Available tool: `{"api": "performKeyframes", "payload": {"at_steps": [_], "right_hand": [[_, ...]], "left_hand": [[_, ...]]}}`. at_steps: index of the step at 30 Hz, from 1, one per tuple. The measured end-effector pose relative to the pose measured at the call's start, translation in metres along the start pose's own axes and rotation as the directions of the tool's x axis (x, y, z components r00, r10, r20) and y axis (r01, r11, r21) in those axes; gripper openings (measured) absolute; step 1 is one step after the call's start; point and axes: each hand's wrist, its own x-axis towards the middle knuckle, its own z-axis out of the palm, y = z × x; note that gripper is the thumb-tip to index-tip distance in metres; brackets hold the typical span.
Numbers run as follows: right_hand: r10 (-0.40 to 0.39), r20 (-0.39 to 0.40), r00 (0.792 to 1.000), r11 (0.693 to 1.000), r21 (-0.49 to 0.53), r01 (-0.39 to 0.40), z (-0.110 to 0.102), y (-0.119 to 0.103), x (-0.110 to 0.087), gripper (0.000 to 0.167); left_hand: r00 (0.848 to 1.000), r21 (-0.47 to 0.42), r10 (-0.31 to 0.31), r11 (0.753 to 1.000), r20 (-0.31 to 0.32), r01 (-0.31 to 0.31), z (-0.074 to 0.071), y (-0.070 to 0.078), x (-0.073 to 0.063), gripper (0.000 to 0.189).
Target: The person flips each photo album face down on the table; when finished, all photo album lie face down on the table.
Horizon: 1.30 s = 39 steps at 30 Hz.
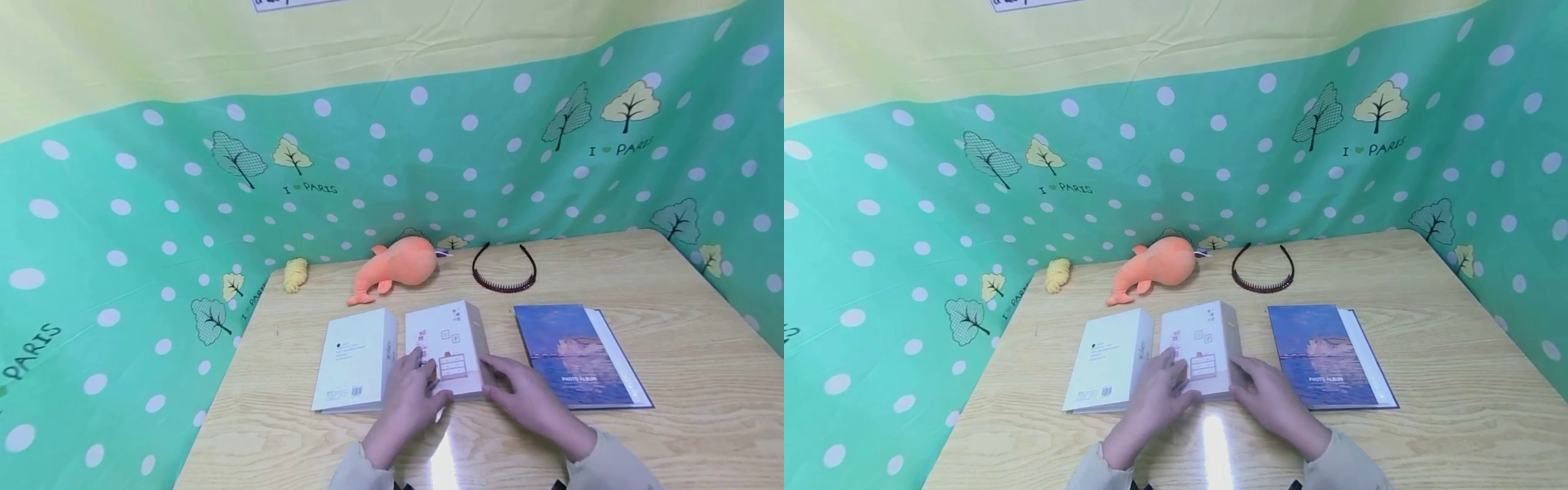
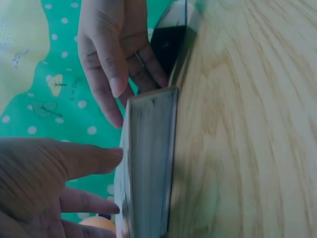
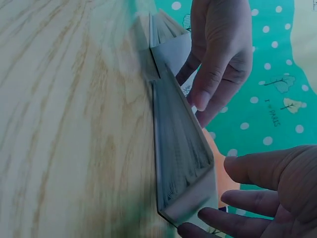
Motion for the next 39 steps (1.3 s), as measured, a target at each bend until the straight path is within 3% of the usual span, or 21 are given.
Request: {"api": "performKeyframes", "payload": {"at_steps": [8,13,21,29,35,39], "right_hand": [[-0.02,-0.062,0.998,0.997,0.074,0.024,-0.017,0.001,-0.006,0.047],[-0.053,-0.122,0.991,0.996,0.071,0.062,-0.028,0.005,-0.01,0.042],[-0.033,-0.208,0.978,0.999,0.017,0.038,-0.045,0.019,-0.017,0.039],[-0.028,-0.31,0.95,0.998,-0.056,0.011,-0.065,0.046,-0.029,0.038],[0.054,-0.295,0.954,0.991,-0.099,-0.087,-0.079,0.064,-0.04,0.045],[0.066,-0.288,0.955,0.986,-0.128,-0.107,-0.087,0.075,-0.045,0.046]], "left_hand": [[0.994,-0.09,0.111,0.99,0.021,-0.109,0.002,0.019,0.004,0.057],[0.986,-0.079,0.161,0.984,0.03,-0.158,0.002,0.032,0.01,0.056],[0.969,-0.045,0.243,0.969,0.047,-0.241,0.011,0.05,0.02,0.059],[0.95,0.017,0.293,0.955,0.113,-0.296,0.021,0.074,0.03,0.067],[0.939,0.039,0.303,0.949,0.161,-0.313,0.029,0.089,0.035,0.07],[0.94,0.017,0.287,0.955,0.186,-0.295,0.035,0.097,0.04,0.075]]}}
